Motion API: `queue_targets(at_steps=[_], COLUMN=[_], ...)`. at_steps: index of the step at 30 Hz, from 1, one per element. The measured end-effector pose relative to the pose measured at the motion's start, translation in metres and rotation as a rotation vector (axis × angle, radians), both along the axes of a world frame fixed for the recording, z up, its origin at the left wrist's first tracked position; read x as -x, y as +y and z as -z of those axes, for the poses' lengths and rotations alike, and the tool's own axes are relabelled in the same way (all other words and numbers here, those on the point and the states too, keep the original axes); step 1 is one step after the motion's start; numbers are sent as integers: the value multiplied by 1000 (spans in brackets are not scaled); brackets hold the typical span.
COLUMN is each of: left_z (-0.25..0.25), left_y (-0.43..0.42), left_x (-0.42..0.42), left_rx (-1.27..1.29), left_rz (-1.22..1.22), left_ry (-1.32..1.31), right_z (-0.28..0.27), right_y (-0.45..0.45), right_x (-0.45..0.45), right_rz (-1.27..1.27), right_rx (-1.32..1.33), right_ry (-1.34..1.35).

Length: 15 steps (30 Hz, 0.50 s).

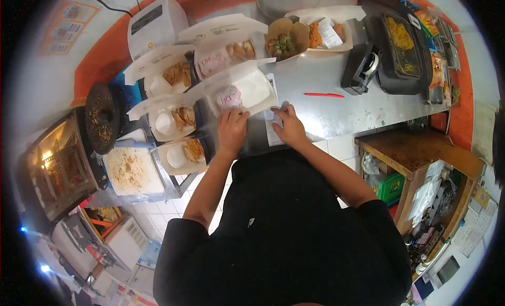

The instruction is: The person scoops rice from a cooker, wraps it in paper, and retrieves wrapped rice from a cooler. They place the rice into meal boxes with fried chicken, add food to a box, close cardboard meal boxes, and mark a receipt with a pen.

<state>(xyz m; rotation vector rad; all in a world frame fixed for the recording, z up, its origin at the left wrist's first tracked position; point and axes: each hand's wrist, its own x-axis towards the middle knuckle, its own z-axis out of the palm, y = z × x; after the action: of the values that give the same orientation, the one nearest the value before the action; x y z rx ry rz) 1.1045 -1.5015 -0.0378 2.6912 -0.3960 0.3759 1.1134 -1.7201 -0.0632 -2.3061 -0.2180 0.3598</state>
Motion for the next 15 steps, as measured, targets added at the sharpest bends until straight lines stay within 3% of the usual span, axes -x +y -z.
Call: queue_targets(at_steps=[2, 5, 12, 15], left_z=[3, 1, -44, -71], left_y=[-1, -3, -7, -9], left_x=[-2, -4, -9, -21], left_rx=[-8, -39, -38, 109], left_rz=[-34, -25, -5, 20], left_ry=[36, 58, 127, 86], right_z=[7, 13, 0, -13], right_y=[-3, -10, -63, -90], right_x=[2, 2, -11, -4], right_rz=[-29, -15, 379, 558], right_rx=[-3, -144, -342, -358], right_ry=[-81, 47, -62, -51])
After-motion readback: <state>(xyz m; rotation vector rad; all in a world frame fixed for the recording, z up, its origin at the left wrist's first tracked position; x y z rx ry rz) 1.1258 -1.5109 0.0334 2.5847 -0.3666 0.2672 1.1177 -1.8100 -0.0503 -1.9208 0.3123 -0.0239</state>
